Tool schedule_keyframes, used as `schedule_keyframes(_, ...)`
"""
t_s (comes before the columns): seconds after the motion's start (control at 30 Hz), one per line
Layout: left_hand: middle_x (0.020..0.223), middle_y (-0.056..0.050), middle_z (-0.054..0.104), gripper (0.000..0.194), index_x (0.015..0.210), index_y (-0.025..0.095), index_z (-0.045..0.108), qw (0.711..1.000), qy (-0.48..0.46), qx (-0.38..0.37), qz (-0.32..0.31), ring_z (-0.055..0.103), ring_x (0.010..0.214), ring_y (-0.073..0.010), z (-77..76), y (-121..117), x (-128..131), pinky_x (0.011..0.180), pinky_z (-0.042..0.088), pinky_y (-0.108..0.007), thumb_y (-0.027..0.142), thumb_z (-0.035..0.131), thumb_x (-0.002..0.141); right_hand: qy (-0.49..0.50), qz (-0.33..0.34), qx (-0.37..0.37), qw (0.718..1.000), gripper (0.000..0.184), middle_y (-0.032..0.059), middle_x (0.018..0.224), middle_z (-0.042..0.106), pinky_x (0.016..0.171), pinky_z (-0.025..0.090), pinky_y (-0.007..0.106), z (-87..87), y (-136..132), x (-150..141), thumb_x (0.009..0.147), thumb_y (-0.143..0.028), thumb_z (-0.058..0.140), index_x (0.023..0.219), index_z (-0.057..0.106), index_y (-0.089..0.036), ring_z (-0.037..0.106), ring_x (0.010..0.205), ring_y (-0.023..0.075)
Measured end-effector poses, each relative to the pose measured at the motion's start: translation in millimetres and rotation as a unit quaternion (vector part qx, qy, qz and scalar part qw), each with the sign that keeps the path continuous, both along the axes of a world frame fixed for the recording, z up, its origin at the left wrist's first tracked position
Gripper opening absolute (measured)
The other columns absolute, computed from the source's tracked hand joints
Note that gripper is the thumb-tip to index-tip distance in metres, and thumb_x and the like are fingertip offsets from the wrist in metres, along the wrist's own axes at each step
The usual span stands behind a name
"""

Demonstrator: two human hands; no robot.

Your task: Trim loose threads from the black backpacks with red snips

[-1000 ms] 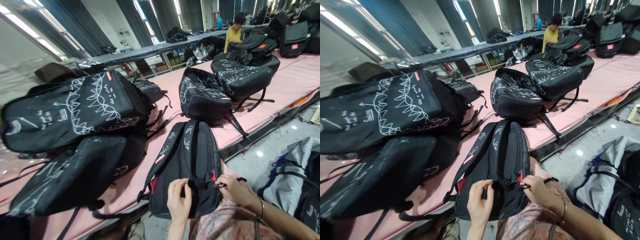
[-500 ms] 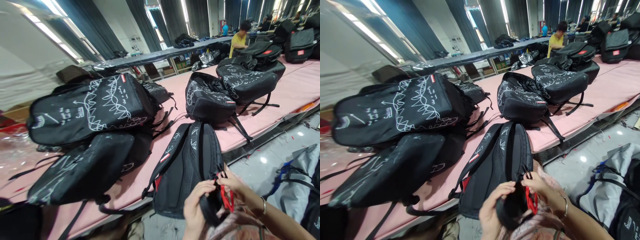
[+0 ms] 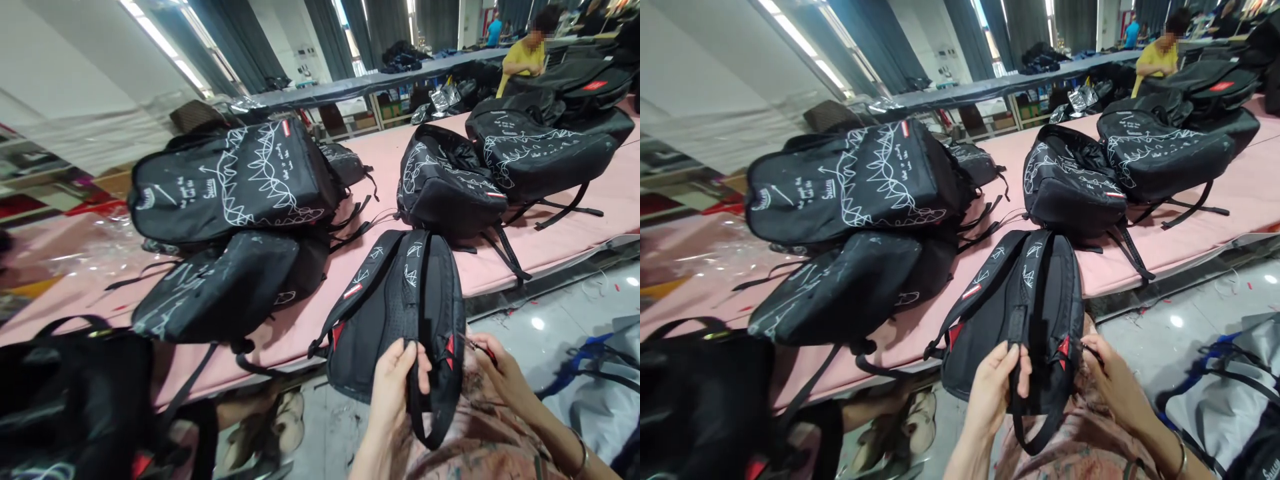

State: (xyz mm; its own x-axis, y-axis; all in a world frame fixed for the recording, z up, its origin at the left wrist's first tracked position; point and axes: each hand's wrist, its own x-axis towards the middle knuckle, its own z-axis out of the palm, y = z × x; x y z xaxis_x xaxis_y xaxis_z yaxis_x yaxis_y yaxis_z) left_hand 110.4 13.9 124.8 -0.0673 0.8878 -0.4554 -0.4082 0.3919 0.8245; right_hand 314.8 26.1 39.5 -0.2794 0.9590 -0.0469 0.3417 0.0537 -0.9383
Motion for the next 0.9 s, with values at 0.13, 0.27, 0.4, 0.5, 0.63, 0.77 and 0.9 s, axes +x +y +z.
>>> schedule_keyframes(0.13,0.066,-0.002,0.058,0.036,0.094,0.008,0.055,0.998,0.053,0.018,-0.023,0.043,0.036,-0.0036,-10.3,-3,15,0.038,0.026,-0.016,0.041,0.056,0.079,0.012,0.009,0.053,0.998,0.025,0.0034,0.104,0.055,0.083,0.041,0.024,22.7,4,-8,0.089,-0.032,0.044,0.111,0.051,-0.023,0.051,0.096,0.0130)
schedule_keyframes(0.27,0.063,-0.001,0.056,0.034,0.086,0.009,0.056,0.991,0.116,0.031,-0.064,0.038,0.033,-0.0022,-7.2,-6,17,0.036,0.022,-0.016,0.042,0.052,0.081,-0.008,0.046,0.113,0.993,0.020,0.0031,0.097,0.056,0.078,0.041,0.023,35.5,9,-25,0.087,-0.028,0.047,0.105,0.055,-0.022,0.051,0.089,0.0120)
schedule_keyframes(0.4,0.053,0.001,0.052,0.034,0.073,0.010,0.053,0.982,0.170,0.026,-0.080,0.035,0.032,-0.0026,-6.5,-10,19,0.036,0.022,-0.017,0.042,0.050,0.082,-0.014,0.066,0.150,0.986,0.018,0.0048,0.092,0.056,0.075,0.041,0.024,35.2,15,-34,0.087,-0.025,0.046,0.101,0.056,-0.019,0.051,0.086,0.0130)
schedule_keyframes(0.5,0.054,0.001,0.051,0.032,0.074,0.011,0.053,0.980,0.177,0.023,-0.086,0.036,0.032,-0.0029,-7.8,-11,21,0.036,0.022,-0.017,0.041,0.048,0.083,-0.034,0.071,0.167,0.983,0.018,0.0058,0.088,0.057,0.072,0.042,0.025,30.2,17,-32,0.088,-0.027,0.044,0.096,0.057,-0.018,0.052,0.081,0.0139)
schedule_keyframes(0.63,0.054,0.001,0.051,0.034,0.070,0.011,0.051,0.982,0.169,0.028,-0.084,0.036,0.032,-0.0027,-8.9,-9,22,0.037,0.022,-0.017,0.042,0.048,0.083,-0.039,0.041,0.175,0.983,0.020,0.0077,0.088,0.058,0.071,0.043,0.027,24.1,14,-27,0.087,-0.029,0.044,0.096,0.057,-0.018,0.053,0.080,0.0155)
schedule_keyframes(0.77,0.057,0.001,0.052,0.031,0.075,0.010,0.052,0.985,0.154,0.028,-0.077,0.036,0.032,-0.0025,-9.2,-7,24,0.036,0.022,-0.016,0.041,0.049,0.082,-0.024,0.033,0.181,0.983,0.021,0.0063,0.095,0.057,0.074,0.043,0.026,23.0,13,-27,0.086,-0.023,0.046,0.105,0.053,-0.020,0.052,0.087,0.0146)
schedule_keyframes(0.9,0.054,0.001,0.052,0.028,0.079,0.009,0.053,0.992,0.103,0.031,-0.065,0.036,0.031,-0.0022,-9.7,-9,24,0.034,0.022,-0.014,0.038,0.053,0.082,0.013,0.057,0.202,0.978,0.021,0.0030,0.093,0.058,0.079,0.043,0.025,25.3,14,-27,0.086,-0.015,0.044,0.103,0.054,-0.022,0.052,0.088,0.0125)
